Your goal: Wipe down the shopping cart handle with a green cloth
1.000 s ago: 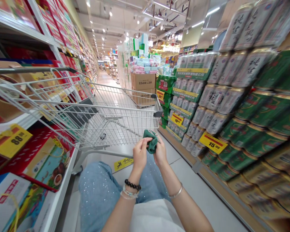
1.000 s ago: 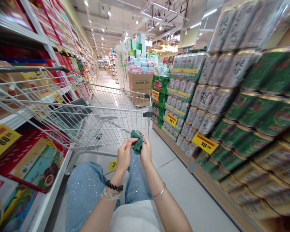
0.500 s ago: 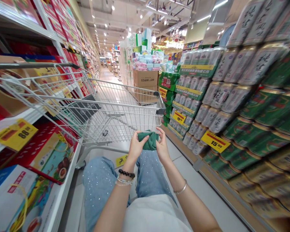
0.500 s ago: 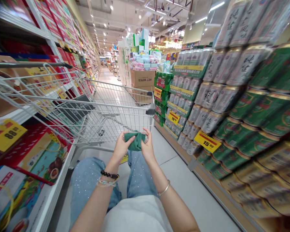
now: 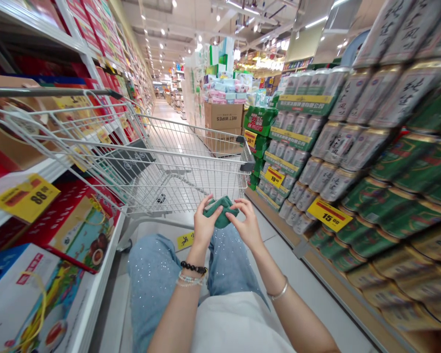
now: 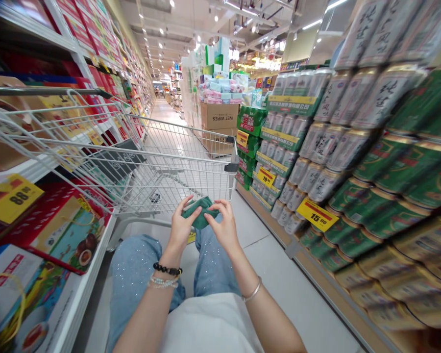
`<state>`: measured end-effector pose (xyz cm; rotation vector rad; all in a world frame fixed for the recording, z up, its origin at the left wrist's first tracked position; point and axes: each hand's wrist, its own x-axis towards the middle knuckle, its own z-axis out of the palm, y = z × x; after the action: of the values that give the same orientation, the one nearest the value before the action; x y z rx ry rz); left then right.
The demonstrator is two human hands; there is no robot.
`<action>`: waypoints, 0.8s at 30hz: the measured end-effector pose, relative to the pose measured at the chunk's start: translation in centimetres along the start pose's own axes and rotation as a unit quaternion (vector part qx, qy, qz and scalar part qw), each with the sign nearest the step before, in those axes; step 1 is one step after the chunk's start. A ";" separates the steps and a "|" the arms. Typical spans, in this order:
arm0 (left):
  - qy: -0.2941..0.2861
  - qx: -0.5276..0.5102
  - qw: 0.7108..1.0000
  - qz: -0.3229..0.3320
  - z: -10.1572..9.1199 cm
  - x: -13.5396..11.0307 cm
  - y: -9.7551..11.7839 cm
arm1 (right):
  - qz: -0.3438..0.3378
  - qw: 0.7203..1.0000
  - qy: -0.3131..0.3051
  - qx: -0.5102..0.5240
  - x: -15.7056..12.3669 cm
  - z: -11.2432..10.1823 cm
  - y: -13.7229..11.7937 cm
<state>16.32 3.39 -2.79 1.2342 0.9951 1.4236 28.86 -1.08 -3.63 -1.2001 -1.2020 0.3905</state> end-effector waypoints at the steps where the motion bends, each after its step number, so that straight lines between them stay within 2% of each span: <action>1: -0.008 0.001 1.000 0.000 -0.1 -0.1 -0.1 | 0.008 1.000 -0.008 0.004 0.1 0.0 0.0; 5: -0.039 -0.003 0.999 -0.011 -0.4 -0.3 -0.5 | 0.068 0.995 -0.020 0.063 0.5 -0.1 0.3; 10: -0.064 0.007 0.998 -0.013 -0.7 -0.5 -1.3 | 0.074 0.984 0.003 0.162 0.5 -0.1 0.6; 14: -0.111 0.045 0.992 0.025 -1.2 -0.3 -1.6 | 0.183 0.954 -0.023 0.237 0.5 -0.2 1.3; 17: -0.139 0.072 0.988 -0.011 -1.5 0.0 -1.2 | 0.256 0.928 -0.074 0.261 0.8 -0.7 1.5; 19: -0.140 0.084 0.986 -0.033 -1.4 0.2 -0.9 | 0.293 0.908 -0.146 0.261 0.9 -0.8 1.2; 22: -0.108 0.096 0.989 -0.025 -0.9 0.7 -0.6 | 0.324 0.871 -0.242 0.279 1.0 -0.4 0.9; 24: -0.090 0.115 0.989 -0.015 -0.6 1.1 -0.7 | 0.321 0.862 -0.246 0.306 1.1 0.1 0.9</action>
<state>15.83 4.63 -3.31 1.4817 1.0675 1.1743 29.44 0.16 -3.89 -0.9165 -0.9342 1.5413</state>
